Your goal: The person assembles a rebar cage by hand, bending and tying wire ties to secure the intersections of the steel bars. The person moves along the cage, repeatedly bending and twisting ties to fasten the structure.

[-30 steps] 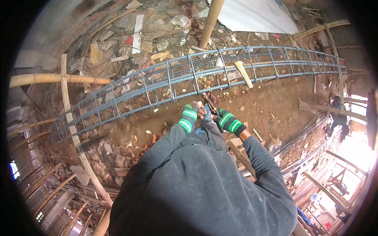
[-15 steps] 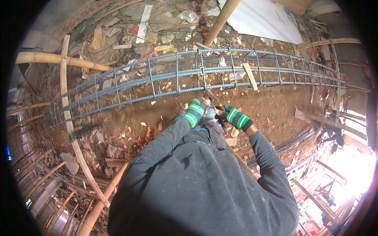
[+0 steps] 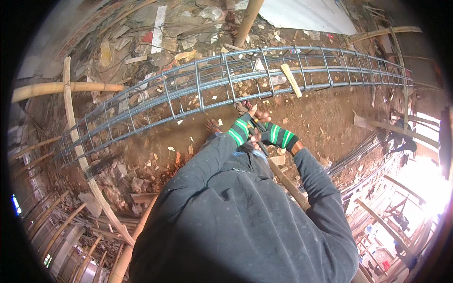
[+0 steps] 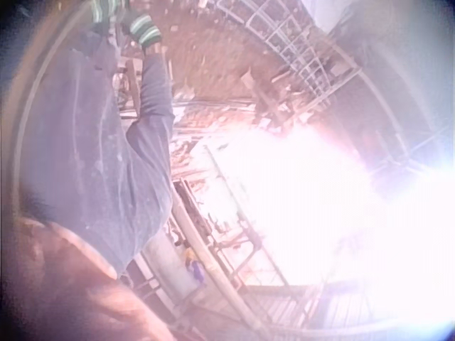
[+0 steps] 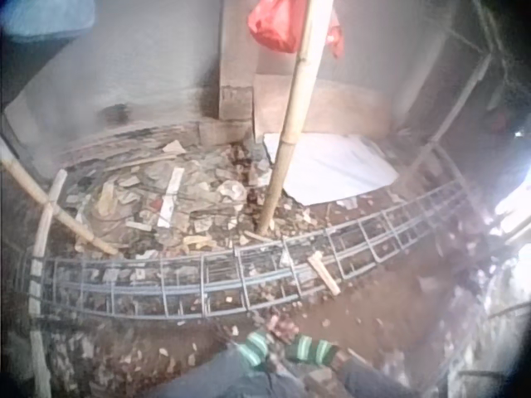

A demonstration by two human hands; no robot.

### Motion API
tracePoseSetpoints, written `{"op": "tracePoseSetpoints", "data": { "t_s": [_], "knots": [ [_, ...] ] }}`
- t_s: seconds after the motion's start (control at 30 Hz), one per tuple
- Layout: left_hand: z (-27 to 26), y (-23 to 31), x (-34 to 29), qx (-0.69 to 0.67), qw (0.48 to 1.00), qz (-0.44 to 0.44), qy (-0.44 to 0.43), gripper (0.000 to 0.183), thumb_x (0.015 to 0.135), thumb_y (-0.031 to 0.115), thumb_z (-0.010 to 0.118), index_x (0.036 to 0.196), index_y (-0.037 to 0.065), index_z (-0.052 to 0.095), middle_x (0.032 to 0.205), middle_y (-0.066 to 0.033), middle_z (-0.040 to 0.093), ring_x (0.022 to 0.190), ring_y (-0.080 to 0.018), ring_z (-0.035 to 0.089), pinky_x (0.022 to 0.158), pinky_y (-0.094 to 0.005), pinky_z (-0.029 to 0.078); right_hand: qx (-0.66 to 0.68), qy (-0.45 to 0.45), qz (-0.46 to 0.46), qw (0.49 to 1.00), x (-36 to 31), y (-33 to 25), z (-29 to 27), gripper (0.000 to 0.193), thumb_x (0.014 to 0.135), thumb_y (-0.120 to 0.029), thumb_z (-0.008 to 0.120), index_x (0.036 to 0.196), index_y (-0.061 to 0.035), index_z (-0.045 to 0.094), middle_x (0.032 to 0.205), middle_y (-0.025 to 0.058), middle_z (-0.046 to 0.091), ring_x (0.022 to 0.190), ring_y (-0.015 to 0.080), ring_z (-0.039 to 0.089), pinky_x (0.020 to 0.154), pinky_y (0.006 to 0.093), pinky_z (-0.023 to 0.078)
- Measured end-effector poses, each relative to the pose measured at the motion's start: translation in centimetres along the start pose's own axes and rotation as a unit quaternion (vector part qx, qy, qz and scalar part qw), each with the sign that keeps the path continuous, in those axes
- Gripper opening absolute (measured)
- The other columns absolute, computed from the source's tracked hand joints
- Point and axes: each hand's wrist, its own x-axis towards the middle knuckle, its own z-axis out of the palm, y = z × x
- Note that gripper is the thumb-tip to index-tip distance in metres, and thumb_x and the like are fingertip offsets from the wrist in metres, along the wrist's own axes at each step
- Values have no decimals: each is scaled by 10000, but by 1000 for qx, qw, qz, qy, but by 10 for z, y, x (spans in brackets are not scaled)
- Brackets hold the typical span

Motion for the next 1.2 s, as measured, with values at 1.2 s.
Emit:
{"op": "tracePoseSetpoints", "data": {
  "t_s": [1.2],
  "knots": [
    [17,-36,77,-100,958,139,231,377,1005,393,636,747,142,523,643,-37,534,597,-230,561,607,-409,524,-454,317,-85,829,-4,38,-33,415,820,-286,718,1088,4,587,860,207,667,768,390,662,644,480,502]
  ]
}}
